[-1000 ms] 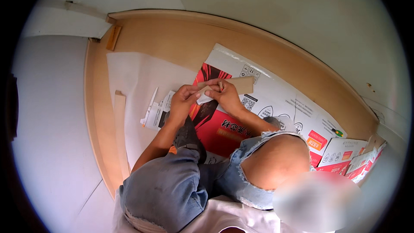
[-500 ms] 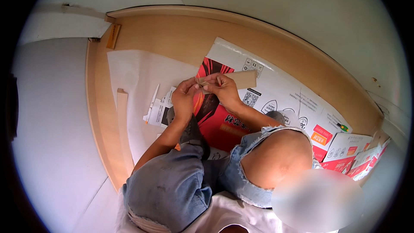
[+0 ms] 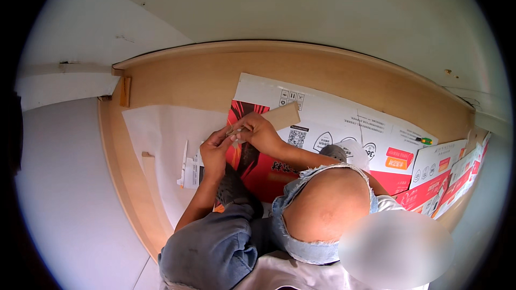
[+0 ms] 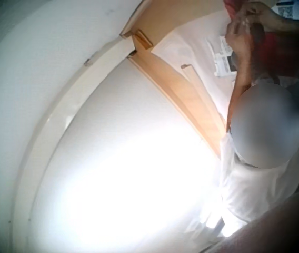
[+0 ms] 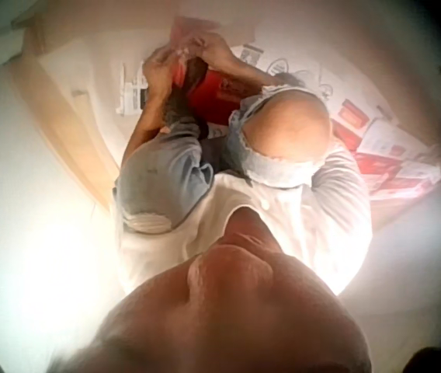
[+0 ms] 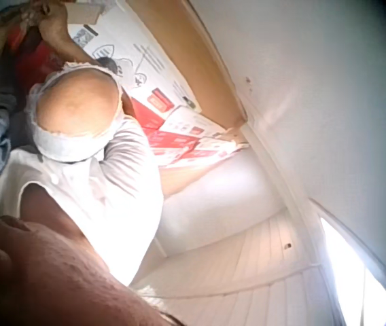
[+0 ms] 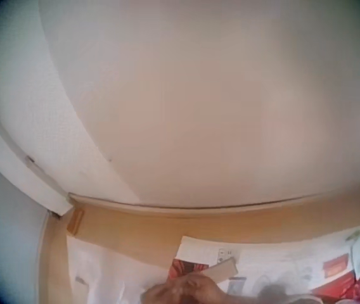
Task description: The person sits on the floor and installs a long wooden trim piece along the base of a wall, adjusting it to fit the corner. They then walk to a miter saw station and cut several smaller wooden strips to size.
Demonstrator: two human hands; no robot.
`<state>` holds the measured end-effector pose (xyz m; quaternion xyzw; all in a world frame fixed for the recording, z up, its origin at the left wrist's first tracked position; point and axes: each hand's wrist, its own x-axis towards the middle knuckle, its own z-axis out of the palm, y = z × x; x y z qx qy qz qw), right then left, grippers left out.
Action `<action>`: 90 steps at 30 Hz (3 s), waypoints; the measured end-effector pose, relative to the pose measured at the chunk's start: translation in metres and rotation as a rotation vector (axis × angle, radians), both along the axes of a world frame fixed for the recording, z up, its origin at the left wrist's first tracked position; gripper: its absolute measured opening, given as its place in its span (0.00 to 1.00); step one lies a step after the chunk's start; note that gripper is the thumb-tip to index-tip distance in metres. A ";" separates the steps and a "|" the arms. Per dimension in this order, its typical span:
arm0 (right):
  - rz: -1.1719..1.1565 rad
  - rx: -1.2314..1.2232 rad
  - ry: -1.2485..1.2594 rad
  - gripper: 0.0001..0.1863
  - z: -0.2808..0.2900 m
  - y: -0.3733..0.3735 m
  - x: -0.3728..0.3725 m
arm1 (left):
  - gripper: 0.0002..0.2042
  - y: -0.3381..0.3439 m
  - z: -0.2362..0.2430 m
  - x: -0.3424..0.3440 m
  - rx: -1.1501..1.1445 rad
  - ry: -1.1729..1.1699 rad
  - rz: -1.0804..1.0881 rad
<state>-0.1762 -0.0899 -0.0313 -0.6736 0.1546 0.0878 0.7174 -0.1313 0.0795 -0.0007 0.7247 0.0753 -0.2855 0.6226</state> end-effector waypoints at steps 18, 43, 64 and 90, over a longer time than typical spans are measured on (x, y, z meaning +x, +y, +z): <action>0.186 -0.503 -0.340 0.12 -0.029 -0.002 -0.011 | 0.09 0.005 -0.034 0.011 0.188 -0.368 -0.474; 0.629 -0.600 -0.412 0.13 0.000 -0.054 -0.003 | 0.10 -0.031 0.009 0.003 -0.136 0.464 -0.306; 0.346 -1.267 -0.177 0.03 0.115 -0.187 0.041 | 0.16 -0.103 -0.062 0.217 0.655 -1.450 -0.509; 0.402 -1.501 -0.010 0.13 -0.016 -0.109 0.201 | 0.13 -0.062 -0.078 0.194 0.302 -1.311 -0.574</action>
